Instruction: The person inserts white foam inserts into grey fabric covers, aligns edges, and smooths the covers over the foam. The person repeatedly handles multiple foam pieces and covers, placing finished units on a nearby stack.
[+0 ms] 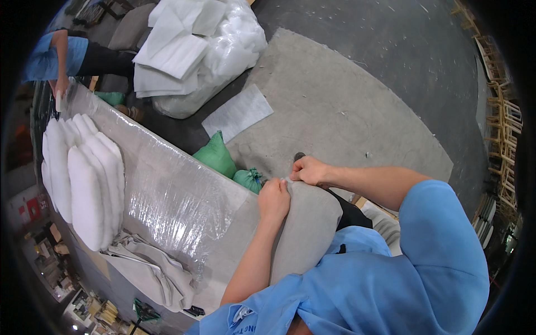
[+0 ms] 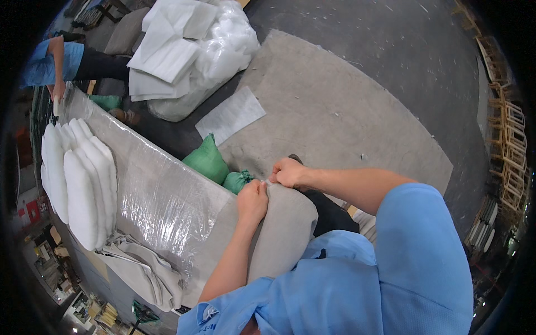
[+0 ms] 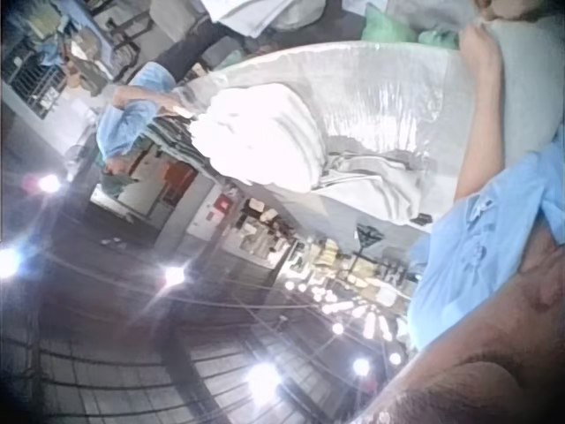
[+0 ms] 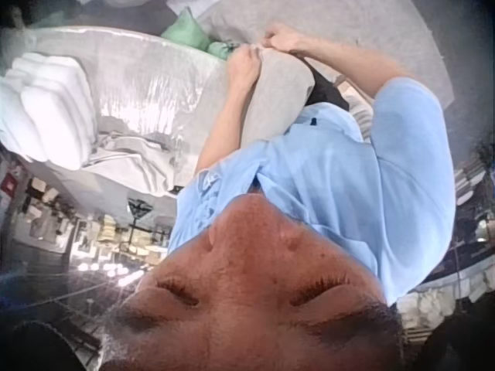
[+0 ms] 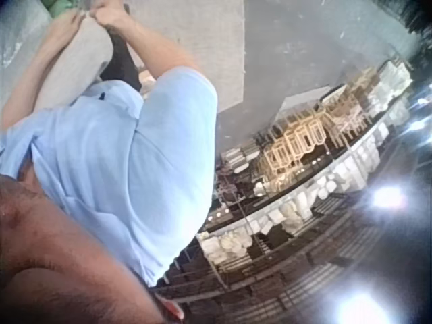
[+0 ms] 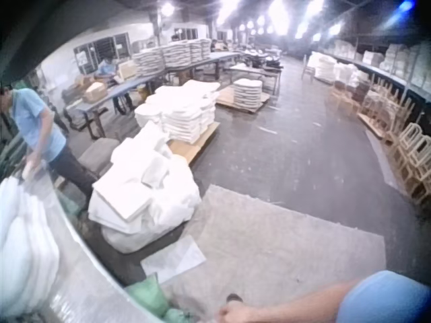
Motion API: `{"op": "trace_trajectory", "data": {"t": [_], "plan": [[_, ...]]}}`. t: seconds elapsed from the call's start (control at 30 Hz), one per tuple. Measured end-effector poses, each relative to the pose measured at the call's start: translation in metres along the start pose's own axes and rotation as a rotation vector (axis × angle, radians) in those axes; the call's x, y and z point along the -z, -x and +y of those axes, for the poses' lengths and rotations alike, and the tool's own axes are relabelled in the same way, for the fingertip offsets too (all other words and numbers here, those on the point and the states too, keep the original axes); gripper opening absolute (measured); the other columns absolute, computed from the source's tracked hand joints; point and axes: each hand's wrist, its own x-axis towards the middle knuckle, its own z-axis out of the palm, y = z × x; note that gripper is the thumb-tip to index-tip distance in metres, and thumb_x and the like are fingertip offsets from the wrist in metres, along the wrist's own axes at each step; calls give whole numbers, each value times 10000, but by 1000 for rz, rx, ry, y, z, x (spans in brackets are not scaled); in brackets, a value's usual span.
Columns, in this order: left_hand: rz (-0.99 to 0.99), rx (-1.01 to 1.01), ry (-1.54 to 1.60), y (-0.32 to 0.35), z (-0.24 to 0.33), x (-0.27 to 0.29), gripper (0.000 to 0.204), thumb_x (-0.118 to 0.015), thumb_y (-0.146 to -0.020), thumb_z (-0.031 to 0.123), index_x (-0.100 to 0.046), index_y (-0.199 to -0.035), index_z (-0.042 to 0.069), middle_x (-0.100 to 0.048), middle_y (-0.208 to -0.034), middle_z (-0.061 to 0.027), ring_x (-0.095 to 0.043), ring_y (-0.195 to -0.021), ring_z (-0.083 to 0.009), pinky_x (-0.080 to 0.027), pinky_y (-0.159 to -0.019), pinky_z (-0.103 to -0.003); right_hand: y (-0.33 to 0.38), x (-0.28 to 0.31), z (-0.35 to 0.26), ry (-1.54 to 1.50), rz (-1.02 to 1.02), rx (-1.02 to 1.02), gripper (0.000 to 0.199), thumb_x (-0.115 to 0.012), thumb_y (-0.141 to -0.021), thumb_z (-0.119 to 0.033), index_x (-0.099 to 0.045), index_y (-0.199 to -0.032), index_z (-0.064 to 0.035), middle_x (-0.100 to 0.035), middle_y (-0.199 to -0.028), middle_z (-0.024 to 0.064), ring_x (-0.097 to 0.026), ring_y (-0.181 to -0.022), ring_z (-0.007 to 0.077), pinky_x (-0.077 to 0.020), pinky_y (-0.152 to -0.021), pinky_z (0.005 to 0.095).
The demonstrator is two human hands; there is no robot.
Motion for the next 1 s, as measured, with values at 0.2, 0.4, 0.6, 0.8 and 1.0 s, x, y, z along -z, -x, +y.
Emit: {"op": "trace_trajectory", "data": {"t": [0.2, 0.4, 0.6, 0.8, 1.0], "plan": [[-112, 80, -15, -17, -7, -14, 352, -571, -1032, 281, -686, -911, -29, -708, -972, -280, -676, -956, -474, -514, -861, -550, -18, -6, 5, -320, -42, -277, 125, -768, -925, -87, -733, -977, 21, -718, -881, 125, -675, -795, 230, -561, -660, 432], [-143, 103, 0, -23, -16, -21, 356, -565, -1030, 277, -706, -911, -28, -709, -968, -275, -677, -964, -471, -514, -875, -553, -37, -9, 23, -560, -127, -405, 72, -759, -929, -34, -735, -959, 27, -716, -885, 138, -686, -760, 247, -580, -646, 449], [-96, 45, 62, -22, -22, -20, 316, -600, -1020, 254, -697, -913, -27, -693, -929, -257, -663, -916, -461, -513, -846, -538, -27, -4, 23, -640, -247, -334, 123, -768, -966, -115, -723, -940, -4, -699, -835, 55, -638, -709, 143, -522, -579, 340], [429, -271, 143, 11, -9, 5, 112, -674, -979, 99, -671, -938, -5, -617, -878, -154, -616, -823, -363, -510, -791, -452, -13, 22, 8, -246, -367, 126, 202, -829, -931, -187, -761, -1005, -12, -719, -873, 29, -653, -809, 134, -527, -712, 305], [198, -183, 303, 21, -12, 14, 160, -688, -987, 164, -691, -1007, 6, -634, -894, -145, -621, -825, -356, -501, -768, -447, -6, 12, 5, 67, -201, 380, 223, -787, -948, -207, -747, -931, 12, -722, -823, 58, -631, -757, 127, -520, -684, 330]]}}
